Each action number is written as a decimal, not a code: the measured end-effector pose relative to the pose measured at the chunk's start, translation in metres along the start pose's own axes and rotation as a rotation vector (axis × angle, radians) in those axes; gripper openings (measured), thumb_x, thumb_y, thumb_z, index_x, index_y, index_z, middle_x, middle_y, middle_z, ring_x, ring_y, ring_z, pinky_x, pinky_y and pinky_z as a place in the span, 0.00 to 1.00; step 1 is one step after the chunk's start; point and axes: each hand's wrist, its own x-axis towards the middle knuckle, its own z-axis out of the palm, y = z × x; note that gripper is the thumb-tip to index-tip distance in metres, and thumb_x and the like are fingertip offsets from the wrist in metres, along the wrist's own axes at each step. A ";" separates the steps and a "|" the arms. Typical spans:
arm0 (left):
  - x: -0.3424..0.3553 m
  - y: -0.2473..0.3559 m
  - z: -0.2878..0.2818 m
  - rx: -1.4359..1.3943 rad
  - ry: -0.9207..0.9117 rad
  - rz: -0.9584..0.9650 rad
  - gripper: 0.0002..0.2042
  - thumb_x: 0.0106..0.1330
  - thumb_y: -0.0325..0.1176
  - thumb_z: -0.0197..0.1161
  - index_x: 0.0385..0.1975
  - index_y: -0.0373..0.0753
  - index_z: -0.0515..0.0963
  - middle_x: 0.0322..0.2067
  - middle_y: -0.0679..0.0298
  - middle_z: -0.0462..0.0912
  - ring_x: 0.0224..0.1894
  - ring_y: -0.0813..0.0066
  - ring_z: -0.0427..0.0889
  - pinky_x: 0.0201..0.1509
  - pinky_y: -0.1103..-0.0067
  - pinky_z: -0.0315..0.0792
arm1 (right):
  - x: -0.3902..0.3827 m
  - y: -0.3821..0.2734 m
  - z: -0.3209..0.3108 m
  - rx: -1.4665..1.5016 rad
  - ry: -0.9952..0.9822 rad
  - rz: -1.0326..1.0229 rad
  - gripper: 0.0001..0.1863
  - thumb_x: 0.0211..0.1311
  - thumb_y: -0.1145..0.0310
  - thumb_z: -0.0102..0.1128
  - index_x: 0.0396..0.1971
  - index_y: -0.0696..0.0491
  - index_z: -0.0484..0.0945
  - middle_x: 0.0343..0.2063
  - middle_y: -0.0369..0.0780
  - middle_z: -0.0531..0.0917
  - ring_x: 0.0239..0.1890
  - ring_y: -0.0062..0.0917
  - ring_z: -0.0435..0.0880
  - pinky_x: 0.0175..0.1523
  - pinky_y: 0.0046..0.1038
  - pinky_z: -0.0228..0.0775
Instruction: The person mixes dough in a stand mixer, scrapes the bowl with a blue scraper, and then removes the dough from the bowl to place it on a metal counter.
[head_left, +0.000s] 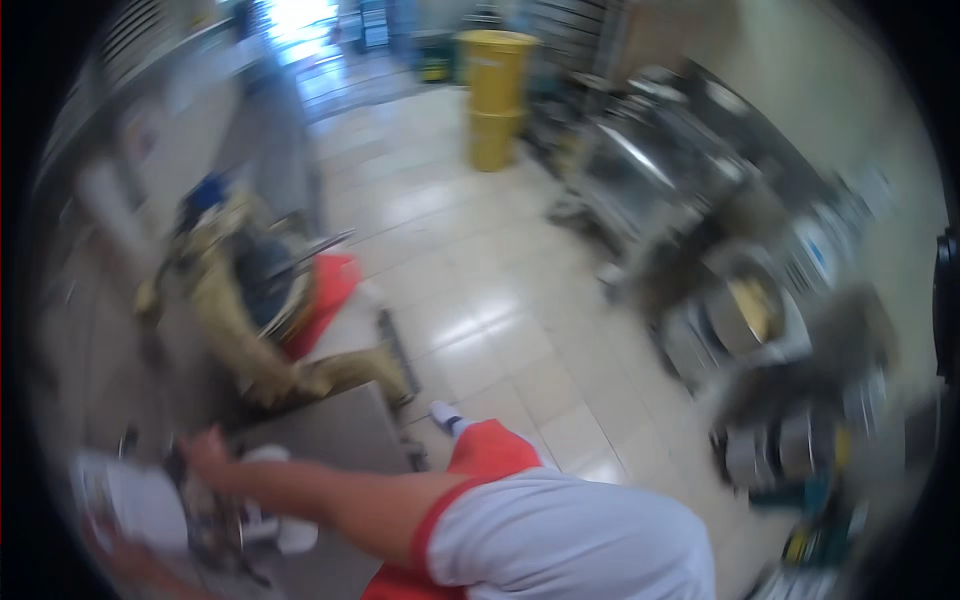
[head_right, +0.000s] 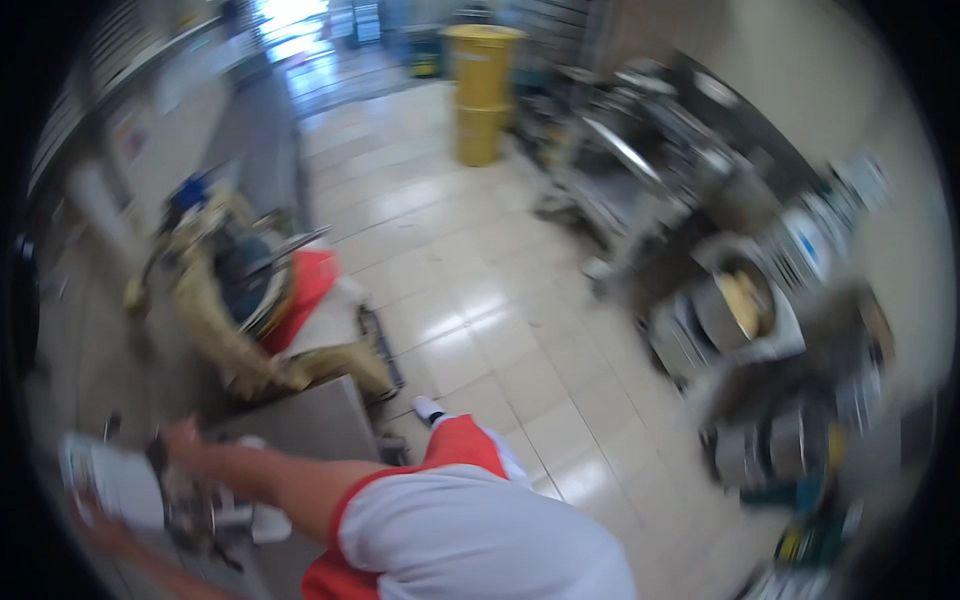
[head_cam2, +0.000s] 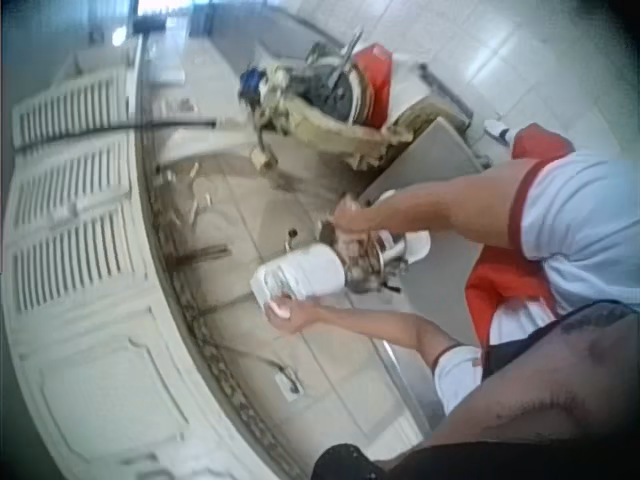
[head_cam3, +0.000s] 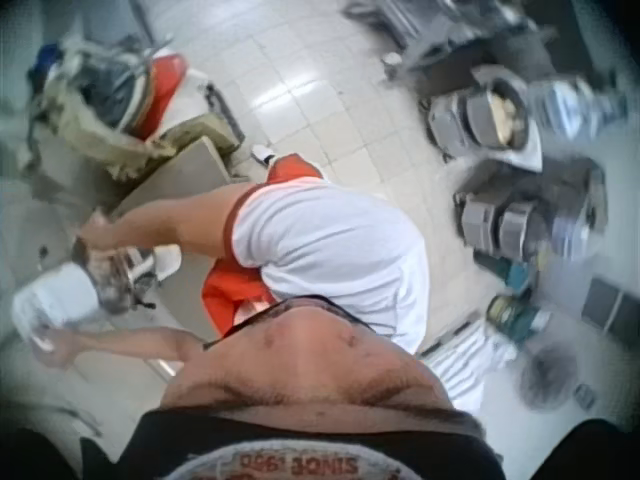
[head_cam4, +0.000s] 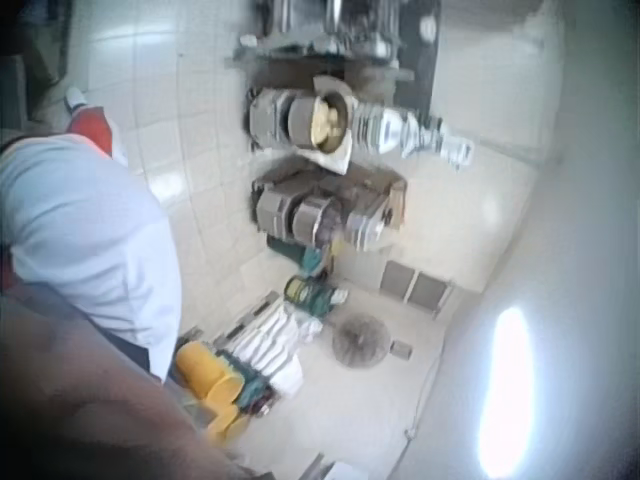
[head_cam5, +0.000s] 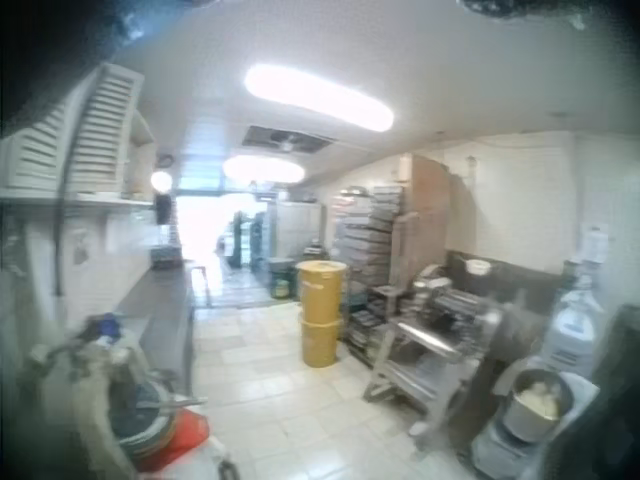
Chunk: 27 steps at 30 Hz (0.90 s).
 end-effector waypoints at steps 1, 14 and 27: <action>-0.013 -0.021 -0.052 0.289 0.014 0.248 0.20 0.72 0.45 0.58 0.55 0.38 0.77 0.53 0.56 0.81 0.53 0.63 0.80 0.60 0.68 0.71 | -0.022 -0.037 -0.001 0.052 -0.234 -0.069 0.29 0.65 0.62 0.53 0.66 0.50 0.65 0.49 0.48 0.83 0.52 0.44 0.81 0.59 0.60 0.61; -0.018 0.098 -0.056 0.053 0.340 0.101 0.14 0.50 0.34 0.75 0.36 0.38 0.84 0.40 0.60 0.85 0.47 0.61 0.81 0.55 0.70 0.72 | -0.015 -0.031 -0.030 -0.283 -0.246 -0.382 0.15 0.73 0.64 0.42 0.54 0.52 0.66 0.48 0.53 0.80 0.50 0.47 0.83 0.52 0.45 0.76; -0.013 0.094 -0.042 0.008 0.347 0.162 0.12 0.52 0.33 0.73 0.35 0.37 0.83 0.40 0.59 0.86 0.48 0.59 0.81 0.57 0.67 0.71 | -0.004 -0.023 -0.031 -0.220 -0.205 -0.426 0.13 0.68 0.68 0.45 0.50 0.53 0.68 0.41 0.52 0.83 0.45 0.47 0.85 0.49 0.45 0.78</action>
